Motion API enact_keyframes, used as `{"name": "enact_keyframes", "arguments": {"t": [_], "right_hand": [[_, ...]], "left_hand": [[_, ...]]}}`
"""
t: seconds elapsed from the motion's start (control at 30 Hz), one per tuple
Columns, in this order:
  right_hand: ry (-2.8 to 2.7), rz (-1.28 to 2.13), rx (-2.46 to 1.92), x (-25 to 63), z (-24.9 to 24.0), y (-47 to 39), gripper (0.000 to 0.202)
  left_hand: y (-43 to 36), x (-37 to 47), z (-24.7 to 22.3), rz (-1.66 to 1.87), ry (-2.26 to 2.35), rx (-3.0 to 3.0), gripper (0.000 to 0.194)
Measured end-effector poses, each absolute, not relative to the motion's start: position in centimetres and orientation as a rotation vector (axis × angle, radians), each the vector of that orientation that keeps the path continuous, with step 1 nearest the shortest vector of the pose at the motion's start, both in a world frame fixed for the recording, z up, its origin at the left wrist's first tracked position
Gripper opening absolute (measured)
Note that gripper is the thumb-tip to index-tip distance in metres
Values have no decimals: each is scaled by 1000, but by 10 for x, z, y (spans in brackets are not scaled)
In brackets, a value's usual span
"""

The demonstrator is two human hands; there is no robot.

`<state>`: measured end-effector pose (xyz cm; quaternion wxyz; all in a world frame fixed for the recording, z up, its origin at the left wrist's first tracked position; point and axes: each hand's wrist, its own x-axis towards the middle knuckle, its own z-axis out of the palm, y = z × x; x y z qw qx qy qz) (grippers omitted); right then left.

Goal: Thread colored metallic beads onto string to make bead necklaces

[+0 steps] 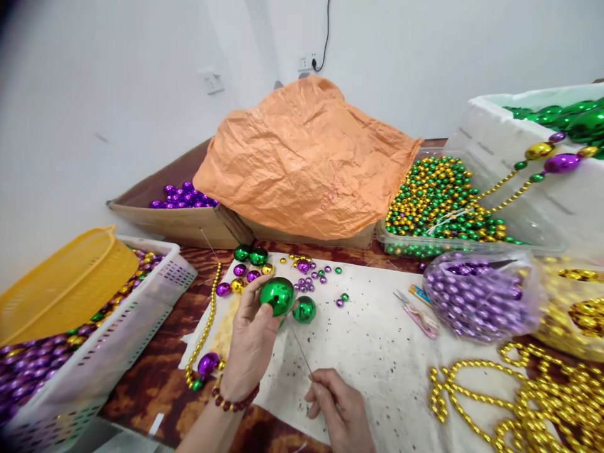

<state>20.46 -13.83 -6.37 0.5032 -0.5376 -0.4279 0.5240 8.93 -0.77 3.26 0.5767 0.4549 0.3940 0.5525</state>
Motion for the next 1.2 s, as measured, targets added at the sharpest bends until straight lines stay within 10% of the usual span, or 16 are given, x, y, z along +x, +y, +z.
{"name": "enact_keyframes", "arguments": {"t": [1.2], "right_hand": [[-863, 1227, -1185, 190, -52, -126, 34]], "left_hand": [[-25, 92, 34, 1278, 924, 1045, 42]]}}
